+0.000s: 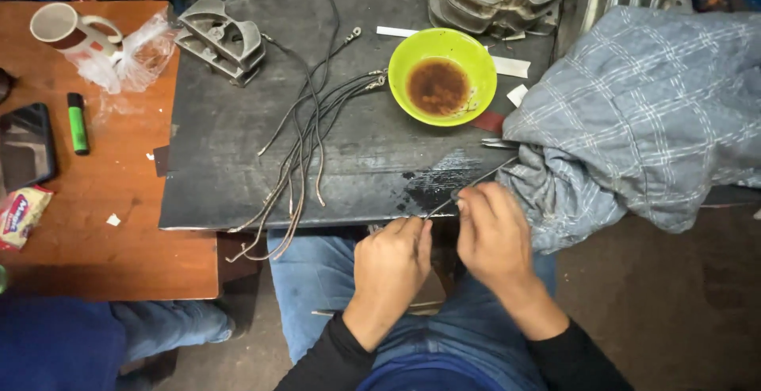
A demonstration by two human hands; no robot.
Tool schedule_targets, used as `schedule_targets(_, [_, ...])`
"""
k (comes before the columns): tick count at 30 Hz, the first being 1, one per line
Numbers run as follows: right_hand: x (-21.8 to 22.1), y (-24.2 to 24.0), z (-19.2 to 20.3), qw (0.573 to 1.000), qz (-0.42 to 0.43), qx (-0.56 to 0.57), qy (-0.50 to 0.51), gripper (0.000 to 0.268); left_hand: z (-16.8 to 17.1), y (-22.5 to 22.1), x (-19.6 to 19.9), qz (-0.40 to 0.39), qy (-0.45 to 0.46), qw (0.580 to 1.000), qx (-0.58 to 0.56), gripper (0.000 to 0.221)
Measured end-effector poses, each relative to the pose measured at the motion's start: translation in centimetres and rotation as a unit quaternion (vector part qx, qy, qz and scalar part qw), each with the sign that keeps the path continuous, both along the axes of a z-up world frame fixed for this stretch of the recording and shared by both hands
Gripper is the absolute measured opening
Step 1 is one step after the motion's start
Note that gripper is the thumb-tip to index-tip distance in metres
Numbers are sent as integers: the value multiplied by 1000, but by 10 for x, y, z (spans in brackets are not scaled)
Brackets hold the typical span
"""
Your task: Cleaning a set of electrical wires by wiping them with a cloth dipped in a cleaning solution.
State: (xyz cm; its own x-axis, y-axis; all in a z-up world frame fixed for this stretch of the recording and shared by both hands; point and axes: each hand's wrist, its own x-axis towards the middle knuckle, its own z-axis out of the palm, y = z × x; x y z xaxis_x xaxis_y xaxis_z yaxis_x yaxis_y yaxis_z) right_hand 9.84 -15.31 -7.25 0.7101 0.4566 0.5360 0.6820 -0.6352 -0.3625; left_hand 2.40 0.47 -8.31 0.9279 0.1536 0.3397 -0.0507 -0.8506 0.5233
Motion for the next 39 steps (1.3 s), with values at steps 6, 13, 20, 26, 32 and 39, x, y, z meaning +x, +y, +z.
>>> schedule_targets(6, [-14,14,-1,997,62,41,20,16,-3,-6,5,-9,33,999,-12,27])
schedule_targets(13, [21,-1,4,999,5,33,13,17,-5,-5,7,1,10,1000,9,27])
schedule_targets(20, [19,2,2,992,122,18,35,16,6,-6,7,-11,38,999,9,20])
schedule_targets(26, [31,7,10,996,63,23,64,19,12,-2,9,-10,42,999,-4,19])
schedule_targets(32, [17,12,11,989,128,24,69,17,11,-2,10,-29,57,998,7,16])
schedule_targets(39, [36,9,8,994,52,-7,97,19,8,-6,6,4,75,996,54,23])
